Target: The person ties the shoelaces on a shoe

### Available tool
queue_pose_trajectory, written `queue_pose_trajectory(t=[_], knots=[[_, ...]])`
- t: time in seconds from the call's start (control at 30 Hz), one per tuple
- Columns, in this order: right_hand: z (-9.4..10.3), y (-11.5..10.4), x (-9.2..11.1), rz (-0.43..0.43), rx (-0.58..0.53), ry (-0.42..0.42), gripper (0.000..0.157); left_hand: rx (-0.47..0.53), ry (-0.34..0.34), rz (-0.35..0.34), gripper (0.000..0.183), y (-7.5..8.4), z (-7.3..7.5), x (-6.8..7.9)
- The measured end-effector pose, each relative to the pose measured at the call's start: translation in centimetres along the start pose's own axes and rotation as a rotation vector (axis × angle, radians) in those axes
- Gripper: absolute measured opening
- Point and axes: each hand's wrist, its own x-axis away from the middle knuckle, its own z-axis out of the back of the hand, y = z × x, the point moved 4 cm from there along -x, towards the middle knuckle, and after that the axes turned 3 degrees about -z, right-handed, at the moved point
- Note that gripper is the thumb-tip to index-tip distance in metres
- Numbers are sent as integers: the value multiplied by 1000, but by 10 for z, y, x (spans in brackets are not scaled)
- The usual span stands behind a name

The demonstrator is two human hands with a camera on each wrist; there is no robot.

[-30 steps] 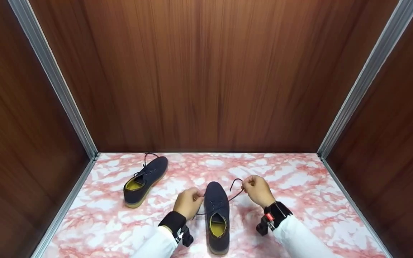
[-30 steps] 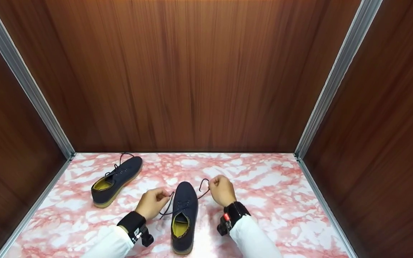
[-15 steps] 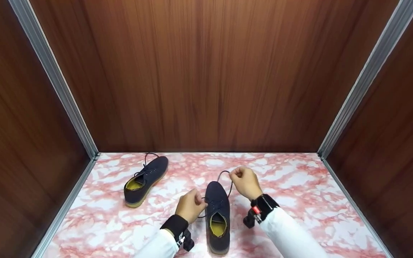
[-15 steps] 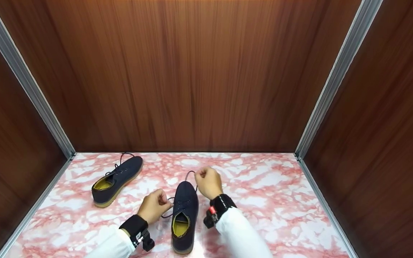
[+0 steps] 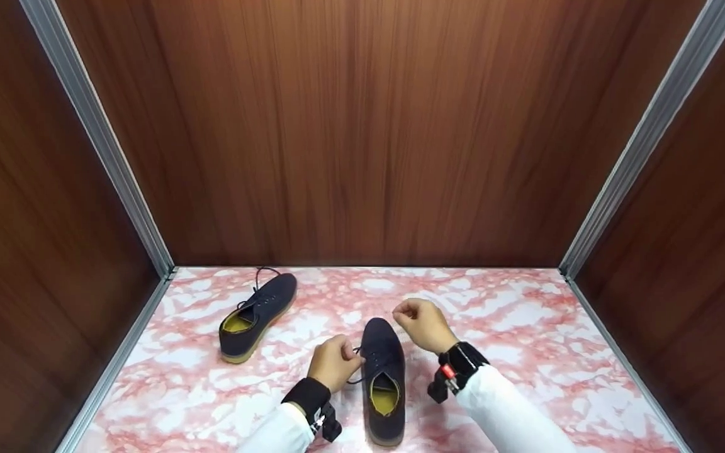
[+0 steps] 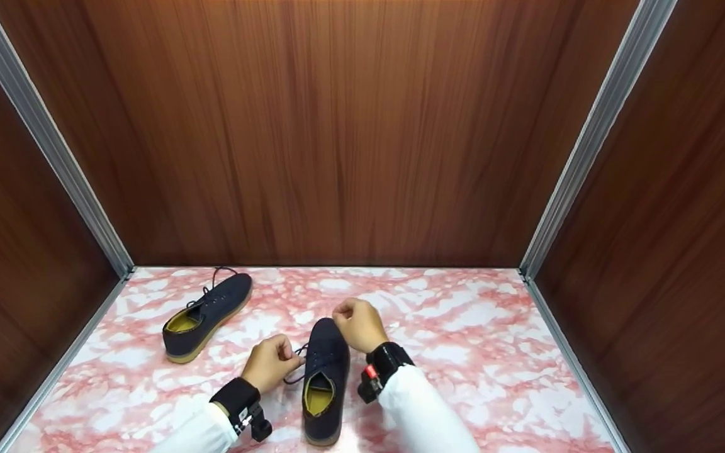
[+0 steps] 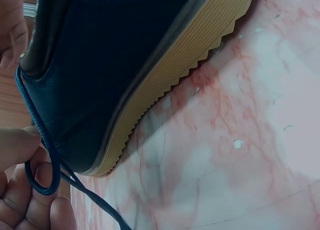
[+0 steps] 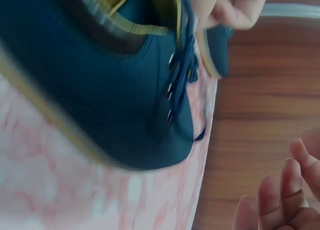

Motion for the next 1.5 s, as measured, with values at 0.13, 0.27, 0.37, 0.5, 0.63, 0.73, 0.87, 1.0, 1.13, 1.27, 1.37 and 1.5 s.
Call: queue_pose_trajectory(t=[0.13, 0.27, 0.37, 0.5, 0.63, 0.73, 0.87, 1.0, 1.13, 1.27, 1.37, 1.5], knots=[[7, 10, 2, -1, -10, -1, 7, 1, 3, 25, 36, -3, 0, -1], [5, 19, 7, 38, -30, -57, 8, 7, -2, 50, 34, -5, 0, -2], [1, 22, 12, 81, -21, -120, 7, 21, -6, 64, 33, -5, -1, -3], [-8, 20, 19, 162, 14, -202, 5, 53, -14, 98, 33, -6, -1, -5], [-18, 14, 29, 268, 61, -278, 6, 81, -21, 149, 34, -11, -3, -6], [-26, 10, 36, 324, 94, -336, 11, 89, -17, 166, 35, -15, -4, -7], [-36, 9, 43, 336, 125, -398, 18, 104, -11, 170, 35, -18, -6, -8], [-41, 9, 45, 338, 130, -414, 18, 130, -17, 184, 35, -19, -7, -9], [-43, 10, 46, 335, 120, -420, 15, 127, -14, 193, 34, -17, -6, -9], [-44, 11, 47, 310, 83, -440, 10, 120, -15, 205, 34, -16, -6, -10], [-44, 11, 47, 297, 47, -452, 10, 126, -18, 215, 34, -16, -7, -11], [-46, 12, 46, 270, 27, -467, 20, 135, -15, 212, 32, -16, -9, -12]])
